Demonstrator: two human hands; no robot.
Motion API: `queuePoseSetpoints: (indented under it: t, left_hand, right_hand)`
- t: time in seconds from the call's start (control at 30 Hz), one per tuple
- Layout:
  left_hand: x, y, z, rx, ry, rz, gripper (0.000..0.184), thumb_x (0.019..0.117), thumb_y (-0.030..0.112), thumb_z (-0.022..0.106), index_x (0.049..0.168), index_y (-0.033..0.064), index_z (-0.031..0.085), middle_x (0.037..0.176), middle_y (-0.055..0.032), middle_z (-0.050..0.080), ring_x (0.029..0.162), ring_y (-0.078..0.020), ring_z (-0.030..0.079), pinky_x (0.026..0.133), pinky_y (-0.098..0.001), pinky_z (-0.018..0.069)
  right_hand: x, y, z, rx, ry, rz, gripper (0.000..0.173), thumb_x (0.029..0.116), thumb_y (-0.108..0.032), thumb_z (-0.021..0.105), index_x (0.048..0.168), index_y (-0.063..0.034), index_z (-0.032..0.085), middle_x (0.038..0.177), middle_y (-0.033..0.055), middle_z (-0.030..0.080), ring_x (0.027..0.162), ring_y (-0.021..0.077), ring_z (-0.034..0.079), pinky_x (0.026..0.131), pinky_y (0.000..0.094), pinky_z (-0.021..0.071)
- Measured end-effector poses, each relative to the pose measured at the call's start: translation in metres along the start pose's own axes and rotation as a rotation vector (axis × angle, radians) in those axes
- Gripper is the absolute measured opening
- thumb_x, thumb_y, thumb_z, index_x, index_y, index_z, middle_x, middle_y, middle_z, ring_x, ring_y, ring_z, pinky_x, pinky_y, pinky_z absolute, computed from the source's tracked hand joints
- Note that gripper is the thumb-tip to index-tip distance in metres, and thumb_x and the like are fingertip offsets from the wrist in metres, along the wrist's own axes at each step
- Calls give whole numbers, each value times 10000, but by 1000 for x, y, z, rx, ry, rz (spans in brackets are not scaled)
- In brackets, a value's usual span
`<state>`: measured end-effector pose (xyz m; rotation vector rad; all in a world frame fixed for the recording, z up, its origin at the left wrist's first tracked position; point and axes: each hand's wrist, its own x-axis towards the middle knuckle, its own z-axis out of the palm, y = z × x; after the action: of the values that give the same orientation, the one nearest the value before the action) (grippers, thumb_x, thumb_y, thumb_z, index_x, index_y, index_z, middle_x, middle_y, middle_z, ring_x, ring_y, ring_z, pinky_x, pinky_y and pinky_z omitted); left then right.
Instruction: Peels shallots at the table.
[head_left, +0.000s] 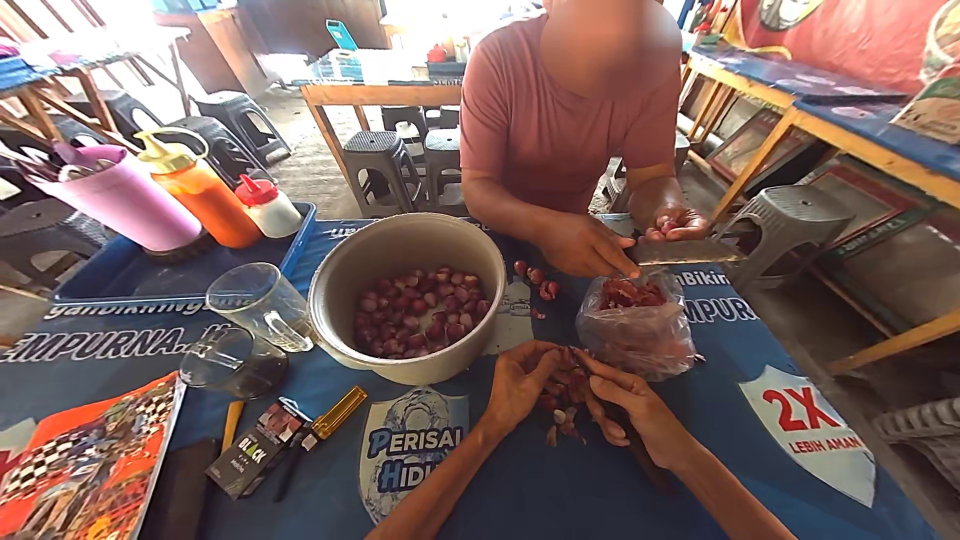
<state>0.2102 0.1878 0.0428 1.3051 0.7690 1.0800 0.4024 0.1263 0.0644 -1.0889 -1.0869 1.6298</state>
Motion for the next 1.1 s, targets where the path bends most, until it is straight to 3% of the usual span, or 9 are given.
queuePoseSetpoints:
  t: [0.3, 0.53, 0.67, 0.73, 0.87, 0.97, 1.1]
  left_hand:
    - [0, 7, 0, -75, -16, -98, 170, 1065, 72, 462, 1161, -39, 548, 985, -112, 757, 843, -199, 766, 710, -333, 645]
    - [-5, 5, 7, -44, -15, -66, 171, 1091, 90, 417, 1186, -46, 457, 993, -117, 734, 868, -184, 762, 790, -343, 646]
    - [-6, 4, 7, 35, -27, -38, 224, 1093, 93, 377, 1204, -84, 457, 1010, -127, 709, 900, -147, 747, 840, -311, 630]
    - [-6, 4, 7, 40, -29, -35, 231, 1094, 98, 373, 1203, -88, 457, 1012, -128, 705, 904, -141, 745, 850, -308, 628]
    - [-7, 2, 8, 72, -43, 6, 227, 1077, 78, 389, 1200, -99, 458, 999, -124, 708, 911, -138, 741, 853, -312, 621]
    - [-7, 0, 8, 73, -50, 21, 218, 1078, 79, 396, 1186, -96, 467, 1012, -139, 721, 910, -161, 752, 857, -324, 628]
    - [-6, -3, 8, 84, -30, 25, 222, 1079, 76, 380, 1182, -99, 470, 1010, -161, 729, 907, -184, 759, 851, -341, 634]
  right_hand:
    - [0, 0, 0, -50, -37, -63, 518, 1058, -150, 370, 1574, -101, 386, 715, -36, 548, 464, 44, 465, 412, 178, 418]
    - [0, 1, 3, -145, -120, -127, 545, 1066, -142, 409, 1602, -106, 320, 1070, -7, 670, 519, 15, 487, 434, 155, 433]
    - [1, 4, 3, -218, -106, -133, 563, 1059, -147, 429, 1608, -112, 309, 1005, -7, 655, 513, 24, 493, 427, 164, 440]
    - [1, 3, 4, -260, -94, -147, 559, 1064, -145, 424, 1608, -105, 304, 1083, -5, 665, 526, 17, 493, 434, 162, 440]
    - [0, 4, 7, -353, -48, -203, 521, 1061, -140, 414, 1577, -85, 373, 1016, -15, 663, 525, 6, 490, 438, 156, 440]
    - [0, 4, 5, -322, -16, -171, 500, 1061, -142, 403, 1557, -84, 414, 864, -33, 624, 502, 19, 483, 423, 166, 433]
    - [1, 2, 2, -236, -19, -121, 509, 1059, -144, 399, 1566, -91, 399, 792, -36, 595, 477, 33, 474, 412, 171, 428]
